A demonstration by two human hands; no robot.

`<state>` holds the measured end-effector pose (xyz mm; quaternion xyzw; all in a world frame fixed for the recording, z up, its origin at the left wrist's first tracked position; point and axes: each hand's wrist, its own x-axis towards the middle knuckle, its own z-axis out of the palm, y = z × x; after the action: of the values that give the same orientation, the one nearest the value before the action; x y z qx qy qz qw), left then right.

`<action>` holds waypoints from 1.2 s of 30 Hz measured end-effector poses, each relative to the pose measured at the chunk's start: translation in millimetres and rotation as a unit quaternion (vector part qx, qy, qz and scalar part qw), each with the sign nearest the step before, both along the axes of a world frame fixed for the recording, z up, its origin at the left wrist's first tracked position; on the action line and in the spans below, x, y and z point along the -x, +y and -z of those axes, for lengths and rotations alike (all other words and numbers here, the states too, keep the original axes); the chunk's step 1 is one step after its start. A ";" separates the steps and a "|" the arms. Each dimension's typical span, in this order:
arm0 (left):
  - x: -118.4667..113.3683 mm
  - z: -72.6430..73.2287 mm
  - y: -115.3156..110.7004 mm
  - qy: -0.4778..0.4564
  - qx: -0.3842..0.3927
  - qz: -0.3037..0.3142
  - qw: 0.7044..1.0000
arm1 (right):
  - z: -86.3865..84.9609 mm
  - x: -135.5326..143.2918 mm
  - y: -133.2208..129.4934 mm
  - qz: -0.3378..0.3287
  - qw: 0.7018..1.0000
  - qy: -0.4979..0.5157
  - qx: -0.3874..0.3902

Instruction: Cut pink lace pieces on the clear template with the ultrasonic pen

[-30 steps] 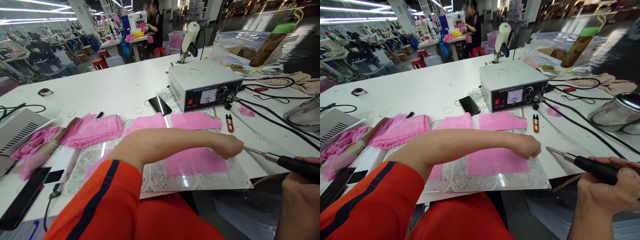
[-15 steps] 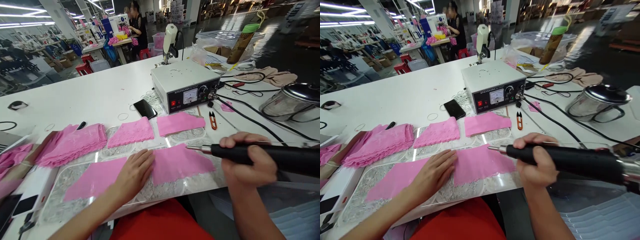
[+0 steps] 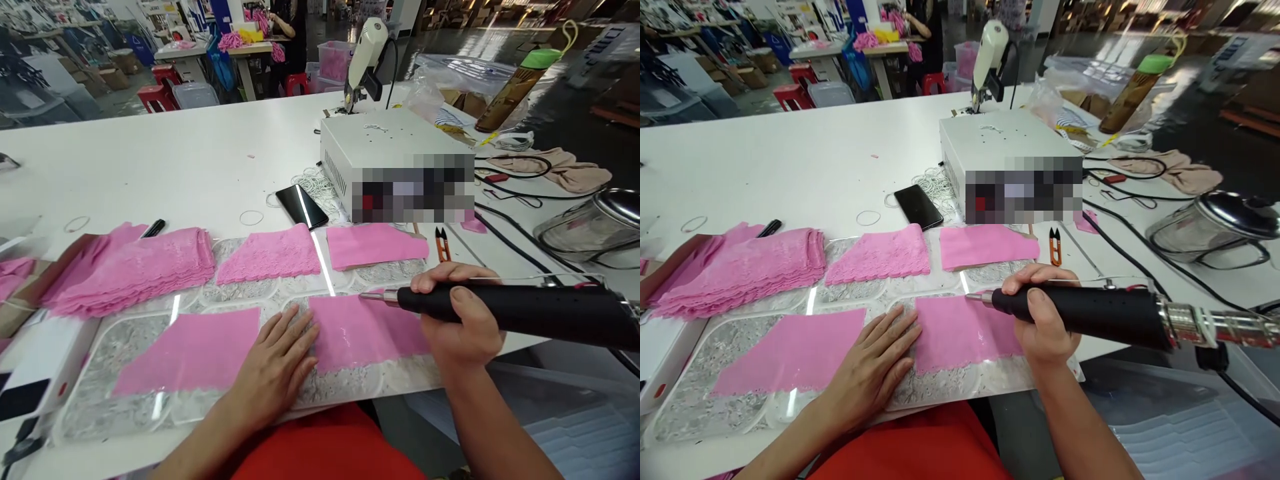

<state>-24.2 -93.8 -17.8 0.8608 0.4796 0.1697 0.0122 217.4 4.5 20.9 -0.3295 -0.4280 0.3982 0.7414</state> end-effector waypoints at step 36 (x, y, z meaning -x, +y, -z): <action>-1.2 6.2 -3.5 -0.026 -0.032 -0.003 0.999 | 2.3 30.4 -2.5 -0.068 0.997 -0.021 -0.010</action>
<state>-23.0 -97.3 -24.0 0.8549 0.4755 0.2075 -0.0038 187.0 2.0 18.6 -0.3000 -0.4687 0.4362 0.7072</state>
